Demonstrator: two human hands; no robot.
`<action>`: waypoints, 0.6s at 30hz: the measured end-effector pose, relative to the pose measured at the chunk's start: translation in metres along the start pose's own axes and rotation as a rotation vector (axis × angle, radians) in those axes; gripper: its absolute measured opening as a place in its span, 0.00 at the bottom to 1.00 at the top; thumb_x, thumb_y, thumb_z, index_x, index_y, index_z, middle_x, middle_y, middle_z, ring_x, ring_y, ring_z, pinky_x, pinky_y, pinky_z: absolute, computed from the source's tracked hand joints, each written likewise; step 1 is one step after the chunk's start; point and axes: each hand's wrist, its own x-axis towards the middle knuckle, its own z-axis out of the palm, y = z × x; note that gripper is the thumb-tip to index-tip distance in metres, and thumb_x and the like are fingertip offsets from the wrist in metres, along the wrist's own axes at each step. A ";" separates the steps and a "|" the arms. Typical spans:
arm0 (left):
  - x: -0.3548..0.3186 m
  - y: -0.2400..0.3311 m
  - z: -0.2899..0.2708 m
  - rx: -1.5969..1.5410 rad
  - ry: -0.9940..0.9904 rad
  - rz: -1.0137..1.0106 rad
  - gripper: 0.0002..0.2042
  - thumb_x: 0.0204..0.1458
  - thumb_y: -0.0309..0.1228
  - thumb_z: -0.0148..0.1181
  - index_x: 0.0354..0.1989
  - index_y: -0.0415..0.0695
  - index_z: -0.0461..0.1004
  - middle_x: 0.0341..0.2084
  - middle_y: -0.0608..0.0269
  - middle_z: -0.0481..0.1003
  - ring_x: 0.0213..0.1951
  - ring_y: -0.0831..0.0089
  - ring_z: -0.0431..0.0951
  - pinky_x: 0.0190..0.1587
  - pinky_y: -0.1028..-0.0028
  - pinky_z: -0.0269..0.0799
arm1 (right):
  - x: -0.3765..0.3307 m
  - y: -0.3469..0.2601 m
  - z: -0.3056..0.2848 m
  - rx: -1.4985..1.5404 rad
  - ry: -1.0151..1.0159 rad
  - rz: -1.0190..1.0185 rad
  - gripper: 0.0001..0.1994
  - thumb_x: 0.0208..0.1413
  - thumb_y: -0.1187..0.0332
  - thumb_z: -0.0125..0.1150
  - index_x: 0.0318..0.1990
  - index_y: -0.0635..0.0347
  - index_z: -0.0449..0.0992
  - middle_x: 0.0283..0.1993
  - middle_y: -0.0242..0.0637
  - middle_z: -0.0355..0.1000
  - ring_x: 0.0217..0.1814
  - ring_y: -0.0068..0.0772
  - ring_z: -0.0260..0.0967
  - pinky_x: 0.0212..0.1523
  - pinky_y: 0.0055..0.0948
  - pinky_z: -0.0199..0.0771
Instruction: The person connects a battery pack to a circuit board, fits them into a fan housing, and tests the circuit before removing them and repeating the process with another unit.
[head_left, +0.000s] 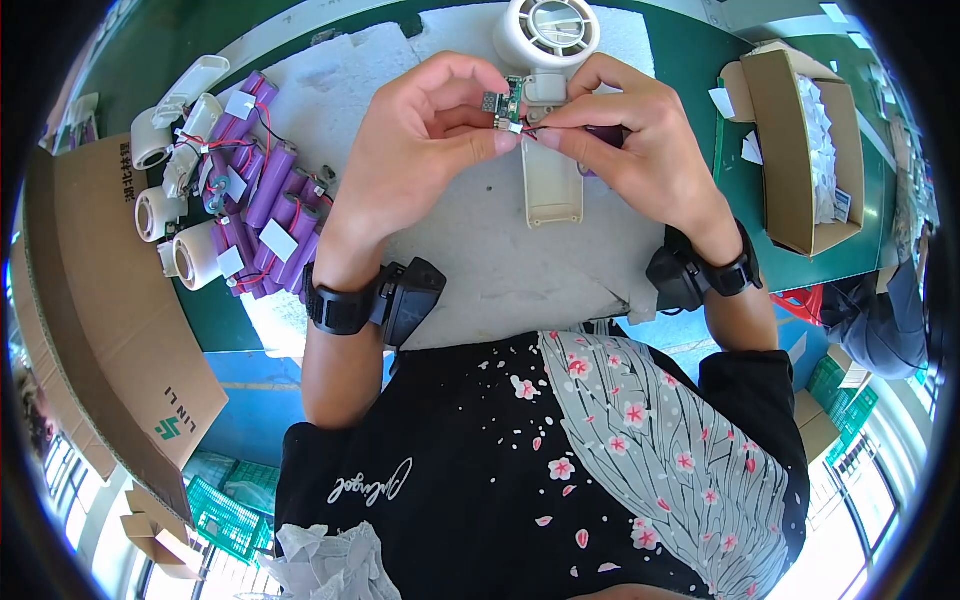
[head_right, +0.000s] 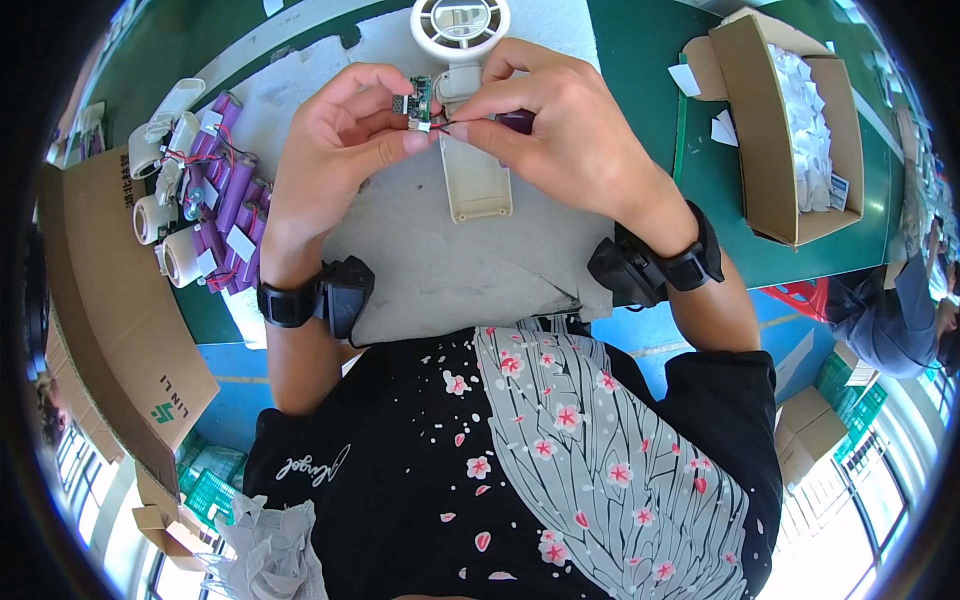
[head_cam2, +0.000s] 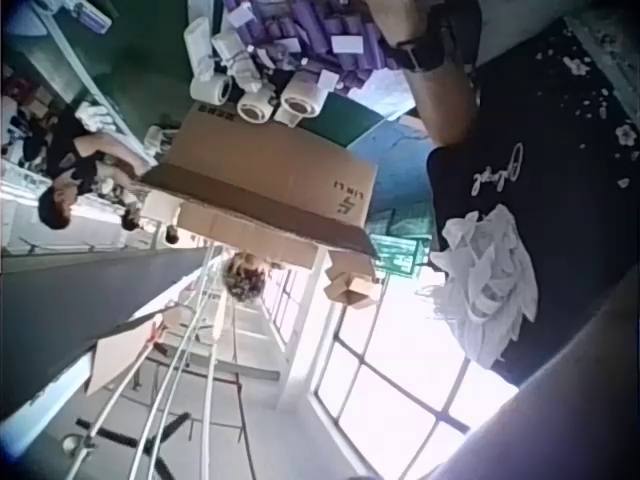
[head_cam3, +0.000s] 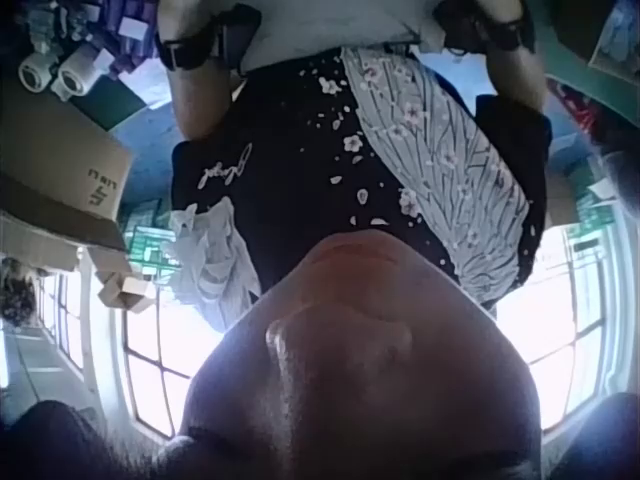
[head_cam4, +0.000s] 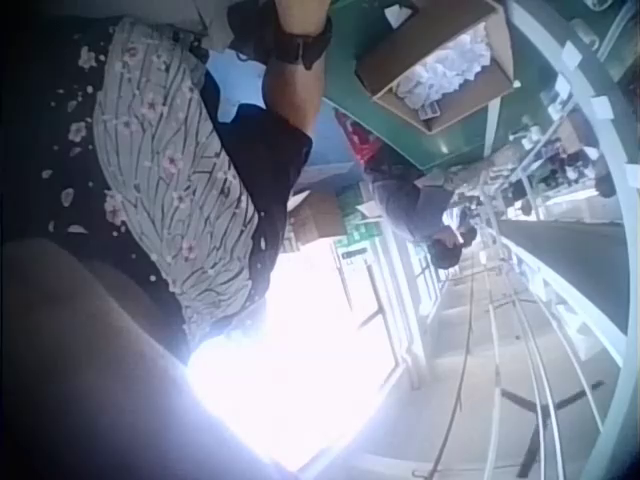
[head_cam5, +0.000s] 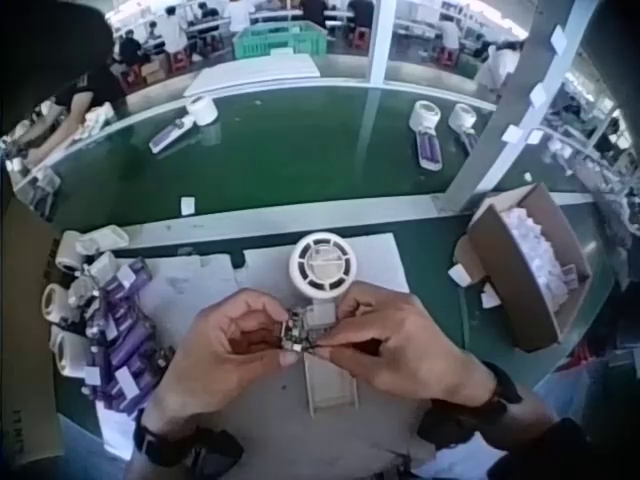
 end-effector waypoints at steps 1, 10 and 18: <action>0.000 0.001 0.001 -0.015 0.015 0.007 0.15 0.50 0.16 0.63 0.45 0.39 0.69 0.41 0.59 0.78 0.43 0.74 0.78 0.49 0.76 0.74 | 0.000 0.001 0.000 0.000 0.000 0.000 0.04 0.50 0.77 0.68 0.34 0.64 0.82 0.32 0.32 0.66 0.24 0.22 0.66 0.24 0.22 0.64; -0.001 0.001 -0.001 0.053 0.040 0.006 0.18 0.50 0.18 0.65 0.50 0.37 0.70 0.42 0.58 0.78 0.43 0.74 0.78 0.50 0.75 0.74 | 0.000 0.001 0.000 -0.059 0.014 -0.051 0.04 0.49 0.77 0.68 0.34 0.64 0.82 0.32 0.32 0.66 0.24 0.23 0.66 0.23 0.23 0.63; 0.000 0.001 -0.001 0.055 0.061 0.021 0.19 0.49 0.17 0.65 0.51 0.37 0.73 0.42 0.58 0.79 0.43 0.73 0.79 0.50 0.74 0.75 | -0.001 0.003 0.002 -0.079 0.028 -0.102 0.05 0.48 0.77 0.68 0.34 0.63 0.82 0.32 0.32 0.65 0.25 0.24 0.66 0.24 0.23 0.62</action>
